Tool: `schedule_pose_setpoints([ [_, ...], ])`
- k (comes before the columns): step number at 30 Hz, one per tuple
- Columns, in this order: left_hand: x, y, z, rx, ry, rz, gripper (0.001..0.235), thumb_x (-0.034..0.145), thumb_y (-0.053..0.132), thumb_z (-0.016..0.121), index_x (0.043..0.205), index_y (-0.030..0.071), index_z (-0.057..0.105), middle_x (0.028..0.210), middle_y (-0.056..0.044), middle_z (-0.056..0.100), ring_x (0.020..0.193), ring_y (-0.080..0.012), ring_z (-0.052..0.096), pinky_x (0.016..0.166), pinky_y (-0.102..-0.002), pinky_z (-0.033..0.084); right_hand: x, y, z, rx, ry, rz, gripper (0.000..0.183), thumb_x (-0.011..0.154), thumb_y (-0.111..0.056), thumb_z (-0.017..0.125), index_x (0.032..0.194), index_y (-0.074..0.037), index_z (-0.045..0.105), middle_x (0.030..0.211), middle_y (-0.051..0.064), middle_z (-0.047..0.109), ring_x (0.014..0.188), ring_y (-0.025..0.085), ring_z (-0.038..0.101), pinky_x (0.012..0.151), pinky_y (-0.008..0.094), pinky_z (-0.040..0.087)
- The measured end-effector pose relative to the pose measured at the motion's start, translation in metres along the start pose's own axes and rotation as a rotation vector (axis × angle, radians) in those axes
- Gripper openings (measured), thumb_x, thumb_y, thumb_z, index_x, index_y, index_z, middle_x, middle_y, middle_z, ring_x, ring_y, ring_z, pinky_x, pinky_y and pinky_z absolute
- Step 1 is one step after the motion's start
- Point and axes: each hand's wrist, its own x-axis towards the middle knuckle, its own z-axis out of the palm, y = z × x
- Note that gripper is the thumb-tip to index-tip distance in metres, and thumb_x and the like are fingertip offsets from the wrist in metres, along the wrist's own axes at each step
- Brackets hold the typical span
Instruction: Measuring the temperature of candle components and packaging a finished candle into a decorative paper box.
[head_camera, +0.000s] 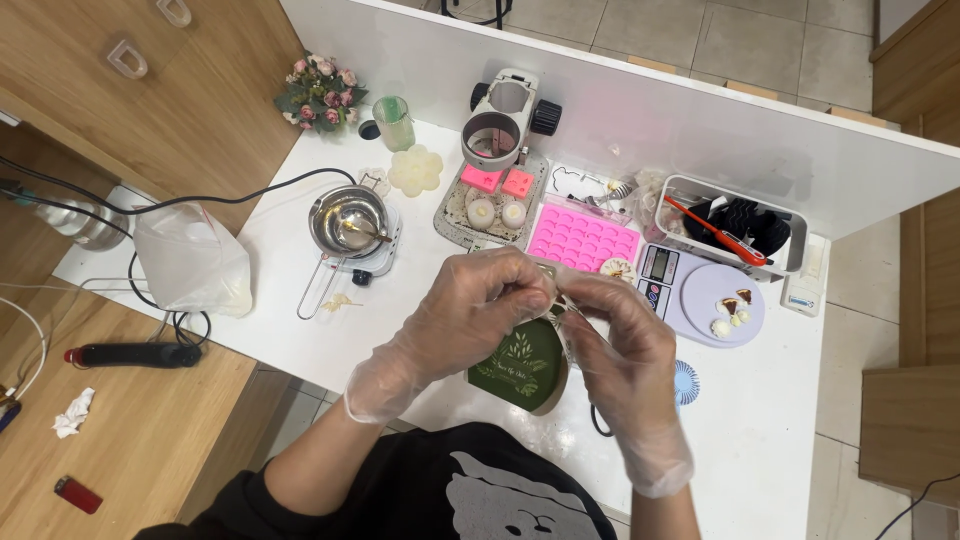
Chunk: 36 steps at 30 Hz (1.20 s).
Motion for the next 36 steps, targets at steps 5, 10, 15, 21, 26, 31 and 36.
schedule_pose_setpoints([
  [5,0.001,0.000,-0.005,-0.115,-0.078,-0.150,0.004,0.088,0.008,0.071,0.085,0.007,0.070,0.080,-0.002,0.069,0.066,-0.0086,0.057,0.062,-0.021,0.048,0.012,-0.014,-0.012,-0.392,-0.154,-0.177,0.028,0.077,-0.002,0.078,0.102,-0.013,0.076,0.103,0.004,0.070,0.094,0.016,0.064,0.081,0.025,0.061],
  [10,0.007,0.000,-0.012,-0.335,-0.281,-0.352,0.001,0.087,0.004,0.072,0.087,0.004,0.073,0.080,-0.005,0.070,0.069,-0.0104,0.061,0.064,-0.021,0.051,0.027,-0.041,-0.028,-0.216,-0.389,-0.085,0.014,0.077,0.003,0.074,0.087,-0.007,0.077,0.084,0.006,0.078,0.070,0.013,0.072,0.060,0.022,0.063],
  [15,0.017,0.007,-0.016,-0.121,-0.444,-0.360,0.004,0.085,0.005,0.074,0.087,0.005,0.077,0.076,-0.002,0.071,0.063,-0.0090,0.058,0.059,-0.022,0.048,0.044,-0.061,-0.032,-0.563,-0.661,-0.295,0.012,0.073,-0.005,0.078,0.075,-0.014,0.070,0.074,-0.007,0.073,0.062,0.006,0.066,0.053,0.019,0.058],
  [21,0.020,0.000,-0.014,-0.165,-0.531,-0.396,0.003,0.086,0.001,0.073,0.086,0.004,0.074,0.074,-0.001,0.068,0.065,-0.0090,0.058,0.062,-0.023,0.049,0.052,-0.063,-0.034,-0.519,-0.792,-0.353,0.015,0.071,-0.005,0.076,0.084,-0.012,0.073,0.079,-0.005,0.073,0.068,0.010,0.068,0.063,0.026,0.058],
  [26,0.022,0.005,-0.009,-0.181,-0.507,-0.400,0.005,0.088,0.003,0.071,0.084,0.005,0.073,0.073,0.000,0.066,0.063,-0.0075,0.055,0.060,-0.022,0.046,0.047,-0.061,-0.037,-0.498,-0.719,-0.391,0.013,0.073,-0.004,0.076,0.081,-0.012,0.069,0.074,-0.004,0.071,0.064,0.009,0.065,0.055,0.023,0.058],
  [31,0.021,-0.007,-0.007,-0.193,-0.480,-0.398,0.005,0.087,0.010,0.071,0.087,0.006,0.074,0.078,-0.005,0.071,0.063,-0.0121,0.062,0.060,-0.023,0.052,0.037,-0.061,-0.037,-0.547,-0.608,-0.383,0.013,0.074,-0.002,0.076,0.079,-0.012,0.070,0.075,-0.004,0.072,0.062,0.008,0.064,0.054,0.021,0.058],
  [36,0.028,-0.011,-0.017,-0.366,-0.197,-0.417,0.005,0.090,0.008,0.067,0.090,0.006,0.071,0.088,-0.010,0.070,0.076,-0.0176,0.069,0.075,-0.029,0.066,0.018,-0.028,-0.036,-0.693,-0.231,-0.503,0.030,0.080,-0.017,0.078,0.109,-0.009,0.073,0.129,0.018,0.067,0.117,0.028,0.061,0.104,0.042,0.046],
])
